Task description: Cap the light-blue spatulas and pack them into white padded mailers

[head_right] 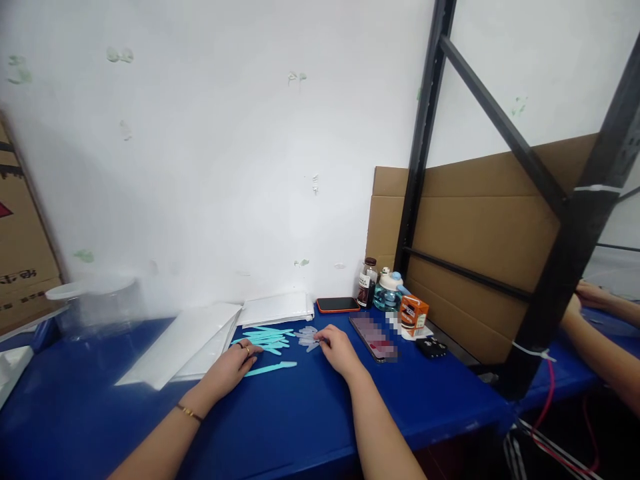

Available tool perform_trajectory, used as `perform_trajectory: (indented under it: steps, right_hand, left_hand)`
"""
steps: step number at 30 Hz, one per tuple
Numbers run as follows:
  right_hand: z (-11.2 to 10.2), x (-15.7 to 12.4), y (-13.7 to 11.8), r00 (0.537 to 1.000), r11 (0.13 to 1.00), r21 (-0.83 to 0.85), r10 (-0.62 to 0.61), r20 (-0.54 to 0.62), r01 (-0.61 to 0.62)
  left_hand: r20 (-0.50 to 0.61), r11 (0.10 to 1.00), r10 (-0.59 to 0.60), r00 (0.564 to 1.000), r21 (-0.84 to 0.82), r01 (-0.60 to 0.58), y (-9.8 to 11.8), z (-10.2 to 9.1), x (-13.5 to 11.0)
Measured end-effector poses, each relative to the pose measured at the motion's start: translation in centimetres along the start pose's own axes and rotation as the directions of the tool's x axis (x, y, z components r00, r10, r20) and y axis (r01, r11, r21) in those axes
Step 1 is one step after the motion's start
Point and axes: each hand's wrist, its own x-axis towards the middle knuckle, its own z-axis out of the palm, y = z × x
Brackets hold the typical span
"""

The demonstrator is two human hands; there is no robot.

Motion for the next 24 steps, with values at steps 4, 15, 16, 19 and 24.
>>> perform_trajectory:
  steps: [4,15,16,19,24]
  right_hand:
    - [-0.1,0.0,0.7,0.994,0.999,-0.039,-0.011,0.108,0.015]
    - [1.9,0.7,-0.6,0.983,0.99,-0.096,-0.083,0.161,0.1]
    - [2.0,0.7,-0.6,0.984,0.991,-0.095,-0.082,0.159,0.098]
    - [2.2,0.7,-0.7,0.985,0.991,-0.091,-0.079,0.156,0.094]
    - [2.4,0.6,-0.8,0.985,0.989,-0.092,-0.099,0.142,0.112]
  left_hand:
    - [-0.012,0.999,-0.008,1.0,0.05,0.008,-0.5,0.5,0.3]
    - [-0.038,0.972,0.055,0.998,0.229,-0.045,-0.2,0.3,0.7]
    - [-0.035,0.969,0.045,0.998,0.243,-0.035,-0.1,0.2,0.7]
    - [-0.026,0.959,0.035,0.999,0.282,-0.026,0.1,0.2,0.7]
    - [-0.027,0.947,0.085,0.996,0.311,-0.073,0.8,0.1,0.8]
